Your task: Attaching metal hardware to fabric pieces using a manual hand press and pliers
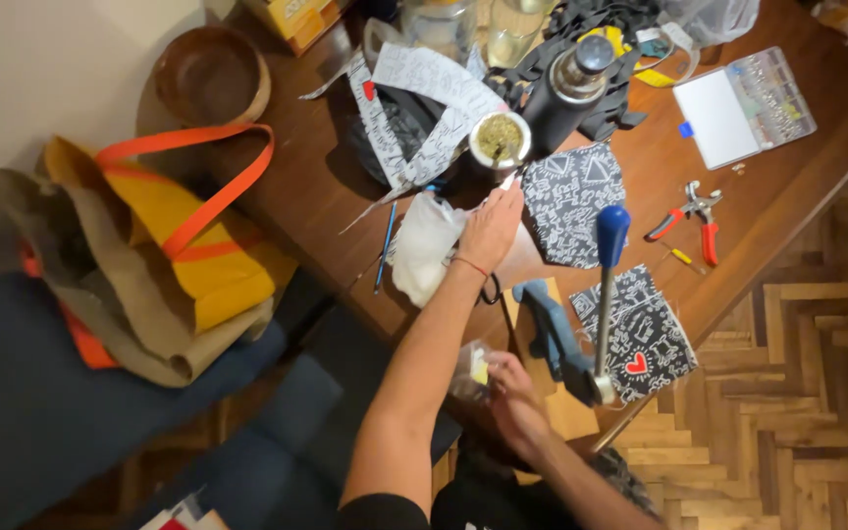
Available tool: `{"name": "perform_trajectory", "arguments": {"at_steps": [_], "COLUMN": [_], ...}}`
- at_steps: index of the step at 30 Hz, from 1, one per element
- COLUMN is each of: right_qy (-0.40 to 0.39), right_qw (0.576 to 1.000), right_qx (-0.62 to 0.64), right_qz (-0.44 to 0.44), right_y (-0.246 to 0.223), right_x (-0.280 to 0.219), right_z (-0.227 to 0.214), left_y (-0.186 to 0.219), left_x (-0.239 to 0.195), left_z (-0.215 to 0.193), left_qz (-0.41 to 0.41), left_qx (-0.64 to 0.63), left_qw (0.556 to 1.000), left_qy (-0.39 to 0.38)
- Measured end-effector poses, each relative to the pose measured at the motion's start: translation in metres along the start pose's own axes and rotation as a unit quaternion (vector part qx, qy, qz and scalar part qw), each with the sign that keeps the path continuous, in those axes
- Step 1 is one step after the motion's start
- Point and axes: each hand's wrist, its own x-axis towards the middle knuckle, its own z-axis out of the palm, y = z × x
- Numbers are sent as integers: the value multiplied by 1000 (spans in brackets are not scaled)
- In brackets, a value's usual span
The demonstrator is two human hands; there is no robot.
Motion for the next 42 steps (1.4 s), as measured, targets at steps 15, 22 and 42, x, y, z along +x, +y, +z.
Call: {"name": "perform_trajectory", "arguments": {"at_steps": [15, 22, 42], "right_qy": [56, 42, 25], "right_qw": [995, 995, 995], "right_qx": [40, 57, 51], "right_qz": [74, 68, 79], "right_y": [-13, -3, -17], "right_x": [-9, -2, -6], "right_z": [2, -14, -3], "left_y": [5, 0, -24], "left_x": [-3, -25, -47], "left_z": [5, 13, -23], "left_qz": [89, 107, 92], "left_qx": [105, 93, -43], "left_qw": [990, 987, 992], "left_qy": [20, -72, -70]}}
